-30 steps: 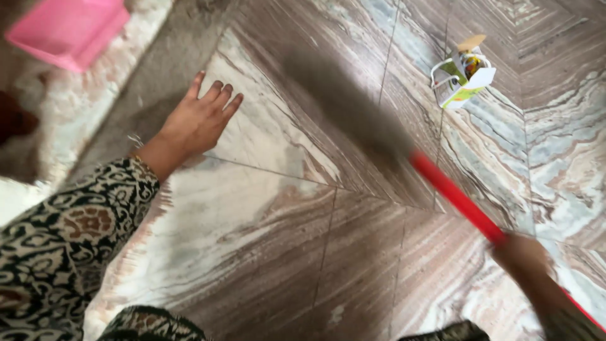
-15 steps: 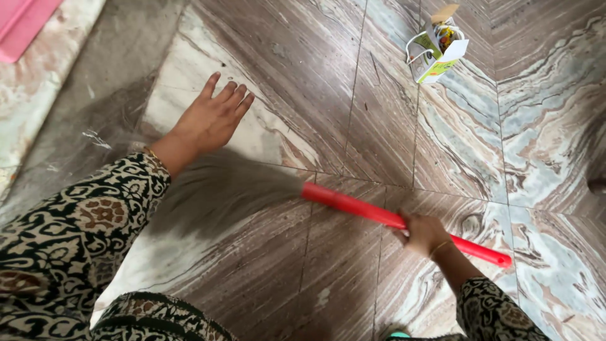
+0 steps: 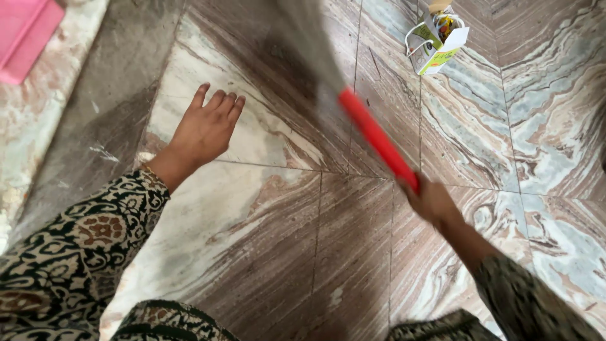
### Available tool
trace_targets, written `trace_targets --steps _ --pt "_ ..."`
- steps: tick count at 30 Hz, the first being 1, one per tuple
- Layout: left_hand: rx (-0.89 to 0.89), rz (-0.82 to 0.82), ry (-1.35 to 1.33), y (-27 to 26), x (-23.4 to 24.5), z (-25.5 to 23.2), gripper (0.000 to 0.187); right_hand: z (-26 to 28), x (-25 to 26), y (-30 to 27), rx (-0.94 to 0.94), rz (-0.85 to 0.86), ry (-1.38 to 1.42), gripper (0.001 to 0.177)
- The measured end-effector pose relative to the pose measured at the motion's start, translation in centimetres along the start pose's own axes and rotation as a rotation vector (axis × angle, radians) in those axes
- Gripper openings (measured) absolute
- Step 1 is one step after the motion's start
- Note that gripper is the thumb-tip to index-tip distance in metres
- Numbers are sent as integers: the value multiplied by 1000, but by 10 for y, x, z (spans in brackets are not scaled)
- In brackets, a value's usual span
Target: Sweeping the floor across multiple rooms and a balcony using a broom.
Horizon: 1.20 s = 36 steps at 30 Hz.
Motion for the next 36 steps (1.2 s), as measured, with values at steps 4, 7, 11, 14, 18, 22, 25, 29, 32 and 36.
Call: trace_targets --steps 4,7,11,14,18,22,25,29,32,36 --pt "223 -155 -333 7 8 23 48 -112 -62 -39 13 209 -248 81" --pt "386 -339 -424 5 -6 37 30 -219 -99 -68 397 102 -634 68" --pt "560 -278 -482 -4 -30 39 16 -377 -129 -93 196 160 -733 61" --pt "637 -137 -543 -9 -30 36 15 -410 -117 -107 -82 149 -696 48" --pt "528 -84 -467 -7 -14 28 17 -397 -86 -70 -381 58 -532 32" --pt "550 -25 -542 2 17 31 16 -301 -29 20 -408 -78 -422 39" --pt "663 -3 -504 -1 42 44 16 -177 32 53 -330 -204 -337 42" --pt "718 -38 -468 -13 90 50 16 -38 83 34 8 -289 -247 67" --pt "739 -109 -425 -26 134 52 17 -7 62 26 199 -201 -248 72" --pt "827 60 -289 -36 186 61 23 20 29 18 613 -145 -332 63"
Point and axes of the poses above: each hand's wrist, its own y-axis towards the middle knuckle, its own x-axis out of the back of the hand, z = x × y, the point moved 4 cm from there along y, towards the middle knuckle, and after that the axes turned 11 degrees about -x, right-handed, at the moved point
